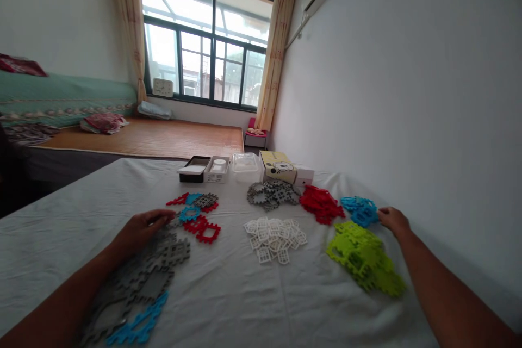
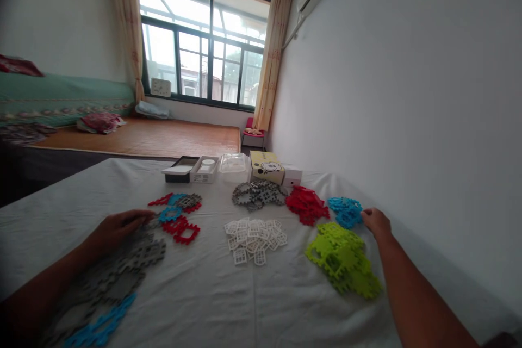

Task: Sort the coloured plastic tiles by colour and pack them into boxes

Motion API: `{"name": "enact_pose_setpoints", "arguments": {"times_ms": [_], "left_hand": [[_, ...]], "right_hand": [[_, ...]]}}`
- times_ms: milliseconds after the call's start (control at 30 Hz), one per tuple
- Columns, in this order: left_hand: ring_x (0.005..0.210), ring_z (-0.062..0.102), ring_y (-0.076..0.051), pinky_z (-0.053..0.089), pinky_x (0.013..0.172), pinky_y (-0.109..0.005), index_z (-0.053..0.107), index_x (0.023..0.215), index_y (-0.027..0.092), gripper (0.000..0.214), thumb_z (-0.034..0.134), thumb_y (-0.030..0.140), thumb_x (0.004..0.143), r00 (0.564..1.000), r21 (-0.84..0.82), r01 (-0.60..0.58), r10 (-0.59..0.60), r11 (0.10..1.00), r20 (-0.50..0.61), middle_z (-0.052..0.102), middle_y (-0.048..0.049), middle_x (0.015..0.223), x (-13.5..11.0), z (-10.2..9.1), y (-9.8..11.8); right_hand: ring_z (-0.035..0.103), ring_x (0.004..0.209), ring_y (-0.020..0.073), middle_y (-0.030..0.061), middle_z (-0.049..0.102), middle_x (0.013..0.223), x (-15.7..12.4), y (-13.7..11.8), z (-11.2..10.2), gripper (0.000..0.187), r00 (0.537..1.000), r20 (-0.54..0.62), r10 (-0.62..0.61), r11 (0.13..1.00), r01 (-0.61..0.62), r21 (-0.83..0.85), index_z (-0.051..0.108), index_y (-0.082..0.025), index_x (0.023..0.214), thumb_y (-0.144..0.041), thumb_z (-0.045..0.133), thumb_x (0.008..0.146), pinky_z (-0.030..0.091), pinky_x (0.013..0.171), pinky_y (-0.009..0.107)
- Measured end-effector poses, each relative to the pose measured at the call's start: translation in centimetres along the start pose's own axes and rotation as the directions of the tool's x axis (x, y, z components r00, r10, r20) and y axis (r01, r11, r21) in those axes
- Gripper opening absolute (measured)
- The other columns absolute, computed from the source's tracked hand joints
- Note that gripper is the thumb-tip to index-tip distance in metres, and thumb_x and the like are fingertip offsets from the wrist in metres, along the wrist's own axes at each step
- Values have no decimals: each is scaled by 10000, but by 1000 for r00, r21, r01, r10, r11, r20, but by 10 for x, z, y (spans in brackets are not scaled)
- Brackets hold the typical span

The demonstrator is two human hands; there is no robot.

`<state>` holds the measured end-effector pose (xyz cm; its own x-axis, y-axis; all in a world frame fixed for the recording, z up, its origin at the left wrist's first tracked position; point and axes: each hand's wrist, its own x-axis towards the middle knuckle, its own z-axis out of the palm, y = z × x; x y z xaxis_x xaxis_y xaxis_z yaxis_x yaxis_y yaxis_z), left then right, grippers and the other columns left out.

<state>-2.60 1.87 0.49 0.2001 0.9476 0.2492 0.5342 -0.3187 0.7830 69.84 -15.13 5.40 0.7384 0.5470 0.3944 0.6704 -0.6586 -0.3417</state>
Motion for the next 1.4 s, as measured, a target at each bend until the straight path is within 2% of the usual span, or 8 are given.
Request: {"name": "enact_pose_setpoints", "arguments": {"times_ms": [133, 267, 500, 600, 800, 1000, 1200, 1400], "left_hand": [[864, 686, -259, 535, 790, -312, 727, 925, 231, 464, 587, 588, 664, 1000, 32, 0, 0, 1000, -8, 756, -27, 871, 0, -1, 0], [931, 666, -252, 506, 867, -324, 732, 927, 207, 435, 574, 547, 705, 999, 17, -46, 46, 999, 27, 746, -34, 951, -6, 1, 7], [860, 672, -209, 520, 767, -289, 712, 976, 133, 349, 570, 357, 749, 988, -186, -66, 90, 980, 128, 739, -74, 922, -16, 13, 8], [791, 677, -187, 517, 669, -254, 704, 968, 122, 320, 562, 309, 751, 991, -270, -24, 59, 962, 120, 735, -70, 862, -18, 16, 7], [770, 682, -169, 486, 572, -213, 688, 966, 124, 298, 521, 249, 752, 1000, -281, 10, -9, 960, 2, 718, -76, 912, -10, 13, -3], [767, 688, -174, 489, 571, -215, 692, 937, 132, 276, 521, 251, 755, 1000, -283, 20, -25, 959, -13, 723, -65, 844, -8, 13, -8], [780, 693, -182, 503, 585, -227, 687, 934, 133, 291, 524, 283, 745, 999, -270, 24, -32, 963, -26, 730, -67, 868, -11, 11, -5], [774, 690, -203, 534, 720, -295, 711, 865, 147, 295, 580, 345, 691, 1000, -237, -9, 8, 971, -2, 741, -58, 834, -10, 11, 0]], "right_hand": [[664, 826, 283, 173, 700, 936, 9, -24, -7, 308, 998, -53, -33, 999, 34, 15, 685, -124, 936, -239, 486, 729, 482, 697, 360], [661, 826, 221, 88, 702, 954, -14, -112, -3, 347, 931, 2, -364, 918, 359, 170, 631, -175, 1068, -284, 457, 787, 477, 755, 320], [643, 799, 167, 65, 672, 1048, -202, -307, 17, 281, 226, 153, -962, 272, 753, 599, 633, -217, 1061, -332, 495, 845, 488, 751, 289], [619, 914, 177, 64, 661, 1076, -263, -361, 27, 276, 75, 133, -988, 140, 783, 605, 623, -223, 1101, -271, 513, 853, 465, 820, 292], [537, 1089, 207, 56, 642, 1127, -295, -423, 50, 255, 83, 203, -976, 168, 877, 451, 661, -227, 1058, -263, 613, 811, 396, 940, 299], [565, 1014, 194, 56, 666, 1027, -297, -415, 39, 166, 73, 154, -985, 132, 897, 423, 683, -221, 896, -274, 529, 858, 411, 866, 274], [632, 697, 182, 34, 681, 759, -226, -337, 10, 238, 436, 107, -894, 438, 793, 423, 622, -222, 868, -347, 420, 854, 436, 664, 271], [661, 667, 231, 99, 714, 780, -65, -155, 16, 259, 775, 96, -624, 729, 534, 427, 662, -306, 735, -512, 505, 736, 471, 603, 341]]}}
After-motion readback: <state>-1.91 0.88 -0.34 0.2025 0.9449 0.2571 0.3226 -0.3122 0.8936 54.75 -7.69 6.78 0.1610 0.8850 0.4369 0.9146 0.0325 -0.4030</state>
